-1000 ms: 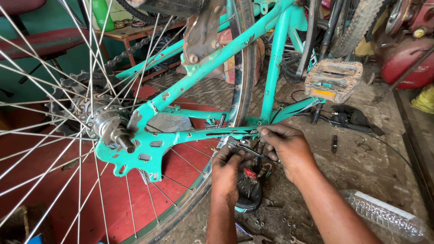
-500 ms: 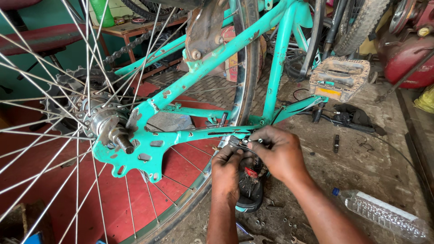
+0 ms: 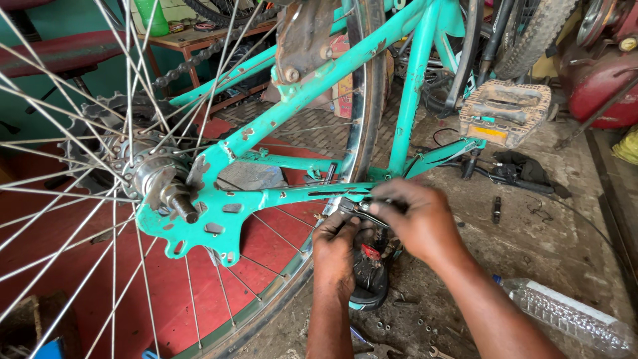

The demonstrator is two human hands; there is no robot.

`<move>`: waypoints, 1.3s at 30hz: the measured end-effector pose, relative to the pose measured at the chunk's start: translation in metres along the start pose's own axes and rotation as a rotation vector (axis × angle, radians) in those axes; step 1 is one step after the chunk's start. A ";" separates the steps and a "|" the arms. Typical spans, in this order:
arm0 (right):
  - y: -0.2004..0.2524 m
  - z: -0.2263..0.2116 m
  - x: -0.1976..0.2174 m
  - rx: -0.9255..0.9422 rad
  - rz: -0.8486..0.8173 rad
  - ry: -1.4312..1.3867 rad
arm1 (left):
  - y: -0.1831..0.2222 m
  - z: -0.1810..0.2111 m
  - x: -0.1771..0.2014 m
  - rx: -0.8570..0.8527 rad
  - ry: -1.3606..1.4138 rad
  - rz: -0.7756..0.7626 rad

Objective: The person repairs a bicycle by manipulating the chain and rear derailleur components with their hands. They use a wrench and pliers to adjust small parts while the bicycle rests on the ground.

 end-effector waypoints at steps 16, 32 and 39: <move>0.009 -0.001 -0.015 -0.063 0.025 0.019 | 0.001 0.003 0.000 -0.019 -0.053 -0.009; 0.017 -0.012 -0.005 0.131 0.059 0.225 | -0.003 -0.012 0.007 -0.006 -0.081 -0.036; 0.024 -0.028 0.003 0.213 0.189 0.316 | -0.004 -0.012 0.005 -0.037 -0.066 -0.069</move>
Point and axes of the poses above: each hand's wrist, its own y-axis away from the middle knuckle, its own x-axis out of the back of the hand, z = x × y, the point moved 6 cm from there along -y, towards the middle knuckle, and after that the axes turned 7 degrees about -x, right-handed, at the moved point
